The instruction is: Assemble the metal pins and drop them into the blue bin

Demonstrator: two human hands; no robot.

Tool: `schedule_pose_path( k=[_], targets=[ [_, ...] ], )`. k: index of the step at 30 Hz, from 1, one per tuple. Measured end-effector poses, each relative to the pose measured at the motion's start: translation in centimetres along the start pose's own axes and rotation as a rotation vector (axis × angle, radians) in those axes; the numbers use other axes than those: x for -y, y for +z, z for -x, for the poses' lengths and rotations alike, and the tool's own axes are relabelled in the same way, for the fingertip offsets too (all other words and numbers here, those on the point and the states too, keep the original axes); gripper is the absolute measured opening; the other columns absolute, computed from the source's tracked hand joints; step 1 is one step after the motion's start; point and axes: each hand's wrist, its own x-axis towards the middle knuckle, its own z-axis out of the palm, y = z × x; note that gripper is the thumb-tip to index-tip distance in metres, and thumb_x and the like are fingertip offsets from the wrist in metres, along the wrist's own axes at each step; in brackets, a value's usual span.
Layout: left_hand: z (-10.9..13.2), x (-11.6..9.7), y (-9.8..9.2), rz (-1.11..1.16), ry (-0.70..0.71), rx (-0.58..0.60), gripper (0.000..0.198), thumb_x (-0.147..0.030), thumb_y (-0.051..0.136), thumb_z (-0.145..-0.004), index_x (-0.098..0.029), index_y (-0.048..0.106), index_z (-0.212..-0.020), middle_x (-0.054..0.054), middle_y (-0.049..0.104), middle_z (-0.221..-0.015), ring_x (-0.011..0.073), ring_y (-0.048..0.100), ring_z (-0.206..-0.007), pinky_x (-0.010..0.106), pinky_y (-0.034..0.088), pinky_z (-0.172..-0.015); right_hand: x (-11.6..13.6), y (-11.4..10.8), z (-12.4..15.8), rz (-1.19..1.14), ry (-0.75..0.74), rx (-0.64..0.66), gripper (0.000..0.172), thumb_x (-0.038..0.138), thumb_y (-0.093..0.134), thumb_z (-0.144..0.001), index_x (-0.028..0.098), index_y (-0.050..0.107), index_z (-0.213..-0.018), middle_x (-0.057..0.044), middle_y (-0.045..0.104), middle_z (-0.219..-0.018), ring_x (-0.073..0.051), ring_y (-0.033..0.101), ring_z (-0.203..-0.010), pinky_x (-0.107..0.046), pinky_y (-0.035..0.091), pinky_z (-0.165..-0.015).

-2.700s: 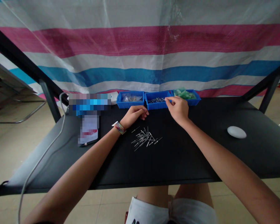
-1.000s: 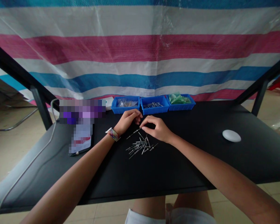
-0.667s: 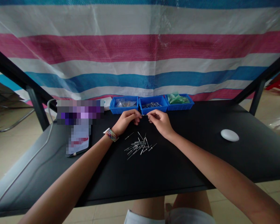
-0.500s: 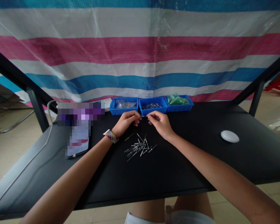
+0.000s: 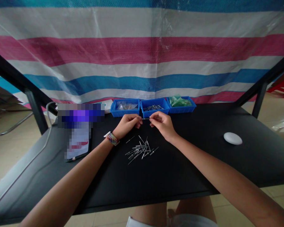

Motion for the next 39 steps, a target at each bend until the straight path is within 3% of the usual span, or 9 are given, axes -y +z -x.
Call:
schedule_pose_path(
  k=[10, 15, 21, 30, 39],
  targets=[
    [0.13, -0.08, -0.10, 0.116, 0.006, 0.027, 0.026, -0.041, 0.076, -0.088, -0.016, 0.068, -0.092, 0.000, 0.066, -0.074, 0.0128, 0.062, -0.062, 0.024, 0.052, -0.061, -0.21, -0.04, -0.14, 0.023, 0.002, -0.009, 0.024, 0.043, 0.080, -0.080, 0.021, 0.071, -0.085, 0.000, 0.070, -0.076, -0.015, 0.068, -0.063, -0.029, 0.058, -0.060],
    [0.21, -0.13, -0.08, 0.104, 0.023, 0.040, 0.023, -0.036, 0.078, -0.086, -0.016, 0.068, -0.091, 0.000, 0.064, -0.075, 0.0112, 0.062, -0.062, 0.023, 0.051, -0.061, -0.17, -0.02, -0.07, 0.033, -0.008, -0.008, 0.026, 0.045, 0.079, -0.083, 0.020, 0.072, -0.085, -0.001, 0.071, -0.077, -0.015, 0.068, -0.063, -0.028, 0.057, -0.060],
    [0.08, 0.04, -0.03, 0.065, 0.023, 0.020, 0.032, -0.047, 0.074, -0.090, -0.016, 0.070, -0.085, 0.002, 0.066, -0.074, 0.0125, 0.062, -0.062, 0.024, 0.051, -0.061, -0.01, 0.03, 0.04, 0.079, -0.015, 0.014, 0.030, 0.050, 0.076, -0.085, 0.021, 0.069, -0.083, -0.001, 0.070, -0.076, -0.015, 0.067, -0.061, -0.028, 0.056, -0.057],
    [0.06, 0.27, 0.05, 0.015, -0.028, 0.014, 0.046, -0.059, 0.070, -0.093, -0.015, 0.076, -0.079, 0.003, 0.066, -0.068, 0.0127, 0.060, -0.061, 0.024, 0.052, -0.061, 0.06, 0.15, 0.11, 0.044, -0.008, 0.039, 0.018, 0.036, 0.078, -0.080, 0.021, 0.070, -0.086, 0.000, 0.068, -0.077, -0.015, 0.067, -0.063, -0.028, 0.055, -0.058],
    [0.16, -0.04, 0.02, 0.095, -0.006, 0.038, 0.033, -0.047, 0.080, -0.086, -0.016, 0.071, -0.091, 0.000, 0.066, -0.074, 0.0129, 0.062, -0.063, 0.024, 0.052, -0.061, -0.15, 0.15, 0.17, 0.090, -0.016, 0.025, 0.028, 0.048, 0.075, -0.086, 0.021, 0.070, -0.085, -0.001, 0.069, -0.076, -0.016, 0.067, -0.062, -0.027, 0.055, -0.056]
  ],
)
